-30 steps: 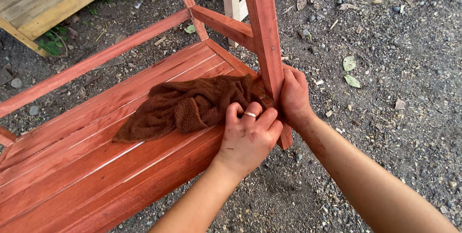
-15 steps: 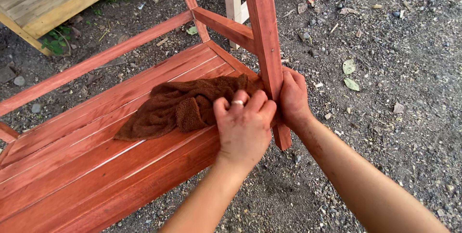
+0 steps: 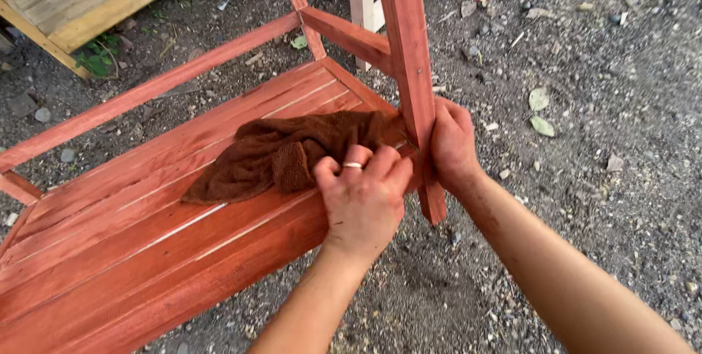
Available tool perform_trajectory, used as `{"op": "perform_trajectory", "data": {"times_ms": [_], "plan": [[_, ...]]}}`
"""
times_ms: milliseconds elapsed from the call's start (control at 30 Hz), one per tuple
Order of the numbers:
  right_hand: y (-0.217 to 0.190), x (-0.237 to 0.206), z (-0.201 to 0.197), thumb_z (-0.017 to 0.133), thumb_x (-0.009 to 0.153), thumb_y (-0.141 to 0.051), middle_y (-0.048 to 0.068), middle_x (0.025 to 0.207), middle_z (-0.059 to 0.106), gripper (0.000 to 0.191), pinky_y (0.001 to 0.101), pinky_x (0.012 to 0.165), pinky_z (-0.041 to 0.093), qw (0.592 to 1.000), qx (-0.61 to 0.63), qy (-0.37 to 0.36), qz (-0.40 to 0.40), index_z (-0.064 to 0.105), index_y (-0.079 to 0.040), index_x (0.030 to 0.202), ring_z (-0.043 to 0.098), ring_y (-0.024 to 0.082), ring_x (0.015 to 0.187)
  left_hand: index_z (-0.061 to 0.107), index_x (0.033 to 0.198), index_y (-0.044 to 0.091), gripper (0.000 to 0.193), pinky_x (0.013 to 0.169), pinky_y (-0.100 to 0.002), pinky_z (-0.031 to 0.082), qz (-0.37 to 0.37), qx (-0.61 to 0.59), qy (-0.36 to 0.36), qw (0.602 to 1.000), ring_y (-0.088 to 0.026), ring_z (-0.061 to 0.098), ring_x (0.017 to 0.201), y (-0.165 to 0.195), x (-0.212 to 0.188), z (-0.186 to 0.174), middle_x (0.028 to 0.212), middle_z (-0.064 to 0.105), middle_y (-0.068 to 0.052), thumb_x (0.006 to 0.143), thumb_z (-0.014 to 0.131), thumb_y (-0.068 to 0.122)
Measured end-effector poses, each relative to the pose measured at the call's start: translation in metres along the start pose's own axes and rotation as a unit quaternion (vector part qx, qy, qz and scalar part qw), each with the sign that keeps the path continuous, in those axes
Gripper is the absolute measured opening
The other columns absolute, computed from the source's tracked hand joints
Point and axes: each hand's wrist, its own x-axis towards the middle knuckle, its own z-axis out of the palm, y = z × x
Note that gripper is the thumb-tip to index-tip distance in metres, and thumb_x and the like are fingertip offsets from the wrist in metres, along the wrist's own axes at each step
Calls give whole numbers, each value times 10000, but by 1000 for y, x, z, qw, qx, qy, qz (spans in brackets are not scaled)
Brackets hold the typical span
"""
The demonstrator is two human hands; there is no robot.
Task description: The person wipes the slatted seat and frame of a reddish-brown wooden stand using a brown cloth. They move the cloth back and forth across the slats and along the frame edges, occasionally repositioning the cloth to reach different areas.
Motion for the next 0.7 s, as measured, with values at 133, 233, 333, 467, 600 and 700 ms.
{"op": "perform_trajectory", "data": {"times_ms": [133,233,333,467,600,700], "plan": [[-1,-8,1,353,1070,-260,94,955,718,459,316,782,531,997,-20,-13,-67,697,43,1067,636,151,849,671,821,215,45,895,-513,356,-10,-12,-3,1000,-165,549,1033,3,-5,1,954,583,80,820,664,171],[-3,-19,1,361,1079,-362,84,1089,715,491,307,951,526,986,55,-79,-138,632,12,1243,662,161,1002,700,918,237,129,880,-507,331,-59,-38,45,997,-157,536,1043,-3,-7,1,981,587,103,822,654,164],[-6,-27,1,468,1089,-435,113,1237,678,542,339,1068,471,953,-110,-96,-267,628,36,1305,620,195,1173,697,921,250,126,877,-511,327,-55,-18,30,998,-150,546,1044,-4,-10,0,961,580,102,832,655,172],[-6,-32,4,525,1058,-460,113,1227,679,555,344,1026,495,972,-98,-103,-187,593,27,1317,630,185,1154,685,885,262,85,867,-510,320,-19,-17,-29,999,-139,552,1031,-9,-12,0,946,583,106,866,663,181],[-5,-36,9,525,1064,-481,109,1236,694,555,345,1037,503,973,-118,-79,-182,601,13,1306,641,181,1158,711,986,264,144,894,-497,319,-86,-21,77,993,-129,531,1060,-13,-17,-1,1015,588,115,877,662,185],[-5,-37,11,520,1053,-476,106,1245,704,557,341,1022,507,969,-145,-64,-191,600,9,1315,653,178,1159,704,949,252,99,906,-490,313,7,20,48,999,-117,530,1076,-17,-26,-4,1014,588,107,864,685,205]]}}
